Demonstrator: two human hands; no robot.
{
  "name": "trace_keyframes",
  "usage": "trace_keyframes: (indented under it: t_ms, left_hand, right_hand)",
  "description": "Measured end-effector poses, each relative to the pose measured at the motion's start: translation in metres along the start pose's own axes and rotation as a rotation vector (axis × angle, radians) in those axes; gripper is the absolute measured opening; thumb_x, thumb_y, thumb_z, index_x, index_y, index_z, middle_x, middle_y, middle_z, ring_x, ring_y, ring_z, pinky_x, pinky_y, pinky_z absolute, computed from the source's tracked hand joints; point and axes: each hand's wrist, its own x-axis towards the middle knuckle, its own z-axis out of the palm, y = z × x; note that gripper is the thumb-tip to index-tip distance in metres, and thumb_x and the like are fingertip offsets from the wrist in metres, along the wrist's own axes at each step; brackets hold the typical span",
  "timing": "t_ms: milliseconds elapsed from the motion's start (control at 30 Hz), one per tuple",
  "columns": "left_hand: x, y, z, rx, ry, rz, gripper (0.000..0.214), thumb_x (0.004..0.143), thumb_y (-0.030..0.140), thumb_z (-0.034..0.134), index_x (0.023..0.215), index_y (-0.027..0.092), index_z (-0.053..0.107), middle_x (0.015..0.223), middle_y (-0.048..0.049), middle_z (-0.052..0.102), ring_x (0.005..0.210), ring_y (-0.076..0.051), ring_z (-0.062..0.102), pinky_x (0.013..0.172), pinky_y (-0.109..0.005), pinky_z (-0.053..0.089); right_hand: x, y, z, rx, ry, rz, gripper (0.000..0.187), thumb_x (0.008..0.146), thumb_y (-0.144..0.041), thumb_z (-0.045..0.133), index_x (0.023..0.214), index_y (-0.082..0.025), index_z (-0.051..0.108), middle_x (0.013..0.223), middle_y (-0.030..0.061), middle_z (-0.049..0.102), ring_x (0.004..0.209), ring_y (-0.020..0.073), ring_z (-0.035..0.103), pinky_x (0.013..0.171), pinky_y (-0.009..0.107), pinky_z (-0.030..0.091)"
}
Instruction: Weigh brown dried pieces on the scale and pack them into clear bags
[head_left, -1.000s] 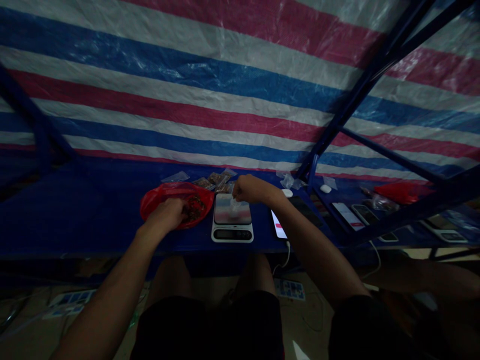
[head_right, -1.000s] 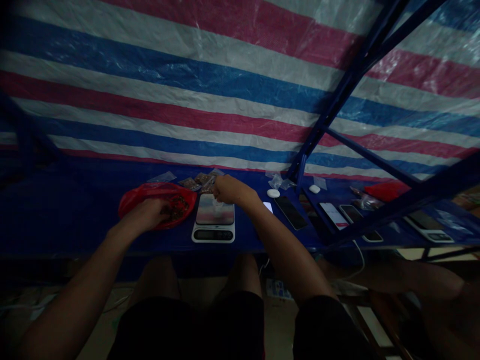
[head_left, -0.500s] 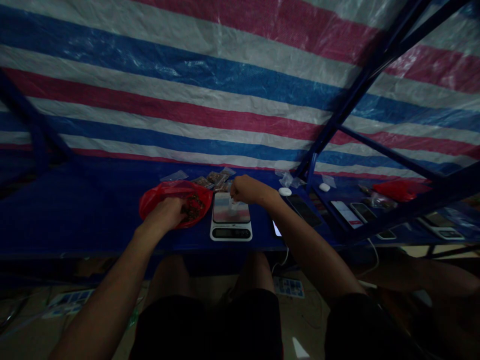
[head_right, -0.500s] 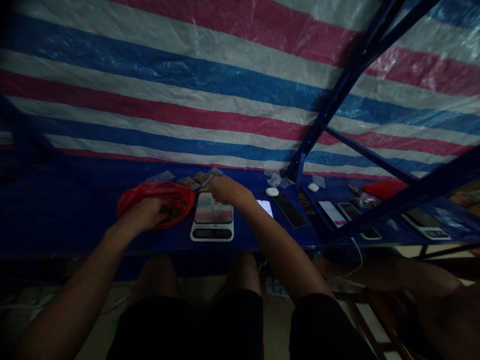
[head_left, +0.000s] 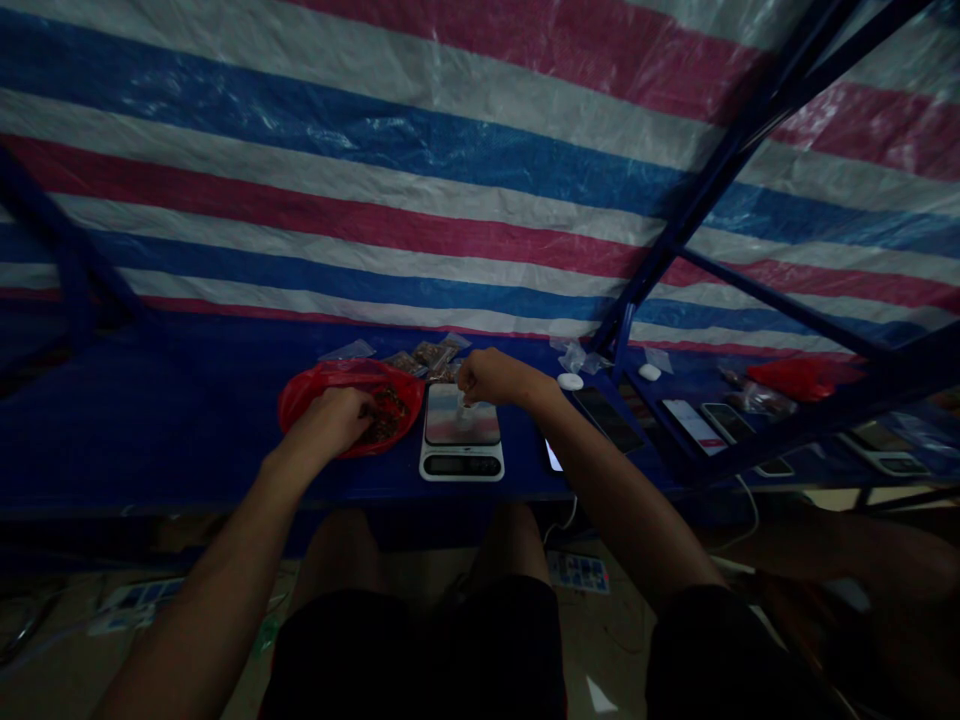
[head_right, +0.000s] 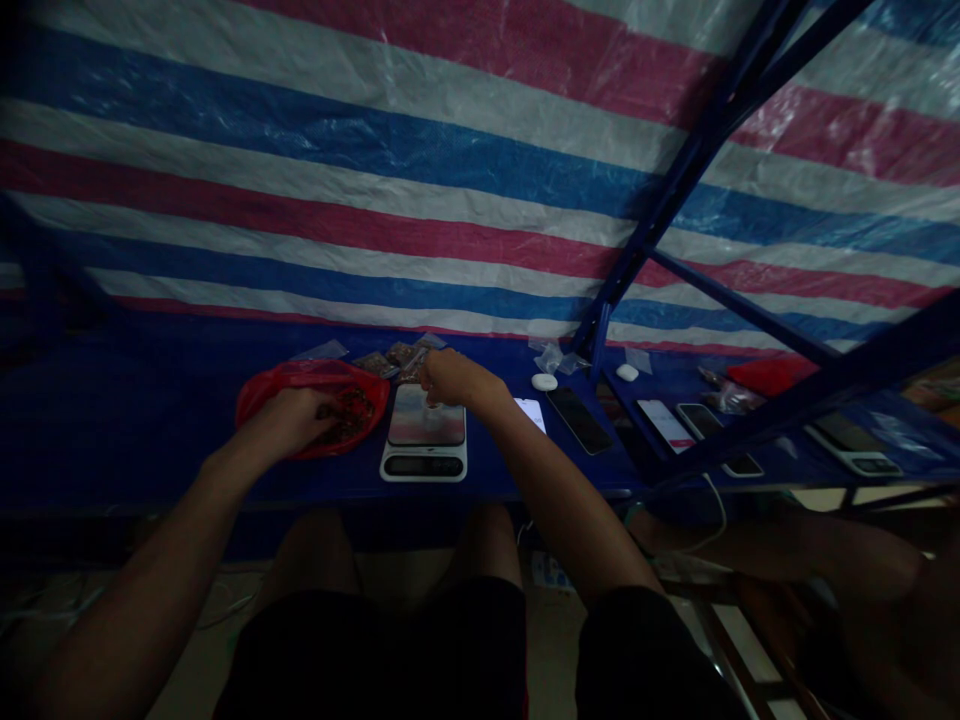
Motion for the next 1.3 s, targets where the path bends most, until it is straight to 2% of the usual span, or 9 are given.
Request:
trace_keyframes:
  t_ms: [167,300,333,433,567,767,1000,1167,1300]
  left_hand:
    - [0.003,-0.004,0.000,-0.003,-0.019,0.024,0.029,0.087,0.019,0.072,0.110,0.026,0.088,0.118,-0.0069,0.086,0.111,-0.028,0.080,0.099,-0.031,0.059]
    - [0.006,-0.008,0.001,0.035,-0.068,0.063,0.035,0.092,0.018,0.063,0.117,0.022,0.087,0.122,-0.0075,0.085,0.110,-0.027,0.080,0.095,-0.029,0.058]
    - [0.007,-0.009,0.001,0.038,-0.070,0.076,0.035,0.093,0.019,0.062,0.118,0.020,0.086,0.122,-0.0083,0.085,0.110,-0.027,0.080,0.094,-0.030,0.058]
    - [0.009,-0.009,0.000,0.022,-0.064,0.110,0.036,0.092,0.020,0.061,0.118,0.017,0.086,0.121,-0.0098,0.085,0.109,-0.028,0.080,0.093,-0.033,0.057]
    - [0.011,-0.011,0.001,-0.004,-0.091,0.122,0.034,0.092,0.024,0.062,0.114,0.017,0.087,0.114,-0.0094,0.086,0.101,-0.029,0.081,0.088,-0.035,0.056]
    - [0.015,-0.022,0.006,-0.062,-0.087,0.136,0.035,0.087,0.029,0.063,0.110,0.021,0.088,0.111,-0.0078,0.087,0.098,-0.029,0.082,0.086,-0.033,0.058]
    - [0.017,-0.022,-0.003,-0.079,-0.051,0.174,0.037,0.086,0.035,0.063,0.110,0.022,0.088,0.107,-0.0070,0.087,0.090,-0.028,0.081,0.081,-0.033,0.059]
    - [0.016,-0.012,-0.012,-0.145,-0.051,0.211,0.036,0.084,0.033,0.062,0.107,0.023,0.087,0.108,-0.0061,0.087,0.092,-0.026,0.081,0.080,-0.031,0.060]
    - [0.018,-0.002,-0.021,-0.190,-0.064,0.274,0.032,0.087,0.034,0.062,0.104,0.021,0.086,0.109,-0.0069,0.086,0.094,-0.024,0.081,0.088,-0.031,0.060]
  right_hand:
    - [0.002,0.006,0.005,0.037,0.052,-0.009,0.025,0.082,-0.010,0.088,0.107,-0.012,0.084,0.104,0.0089,0.083,0.095,0.0199,0.075,0.075,0.026,0.047]
    - [0.002,0.010,0.007,0.130,0.098,-0.040,0.005,0.087,-0.011,0.081,0.089,-0.015,0.084,0.089,0.0068,0.082,0.079,0.0185,0.073,0.070,0.029,0.046]
    - [0.002,0.011,0.007,0.156,0.117,-0.048,0.009,0.089,-0.011,0.077,0.084,-0.015,0.083,0.085,0.0062,0.081,0.076,0.0179,0.071,0.069,0.029,0.046]
    - [0.000,0.015,0.007,0.221,0.249,-0.041,0.018,0.094,-0.015,0.070,0.080,-0.016,0.082,0.081,0.0057,0.080,0.074,0.0174,0.069,0.070,0.030,0.046]
    - [-0.010,0.028,0.015,0.446,0.440,0.001,0.015,0.094,-0.024,0.071,0.086,-0.018,0.082,0.084,0.0056,0.081,0.075,0.0176,0.071,0.071,0.030,0.049]
    - [-0.029,0.048,0.068,0.872,0.782,0.144,0.027,0.092,-0.044,0.069,0.088,-0.019,0.078,0.078,0.0047,0.077,0.073,0.0204,0.071,0.068,0.031,0.052]
    - [-0.026,0.035,0.135,1.090,1.099,0.342,0.040,0.097,-0.057,0.058,0.092,-0.019,0.073,0.083,0.0045,0.074,0.077,0.0208,0.067,0.070,0.033,0.051]
    - [-0.023,0.025,0.154,1.109,1.284,0.343,0.037,0.099,-0.053,0.054,0.099,-0.020,0.072,0.085,0.0021,0.070,0.079,0.0194,0.063,0.071,0.031,0.048]
    - [-0.023,0.024,0.159,1.082,1.309,0.293,0.037,0.101,-0.054,0.054,0.099,-0.021,0.071,0.084,0.0015,0.068,0.076,0.0182,0.060,0.072,0.032,0.047]
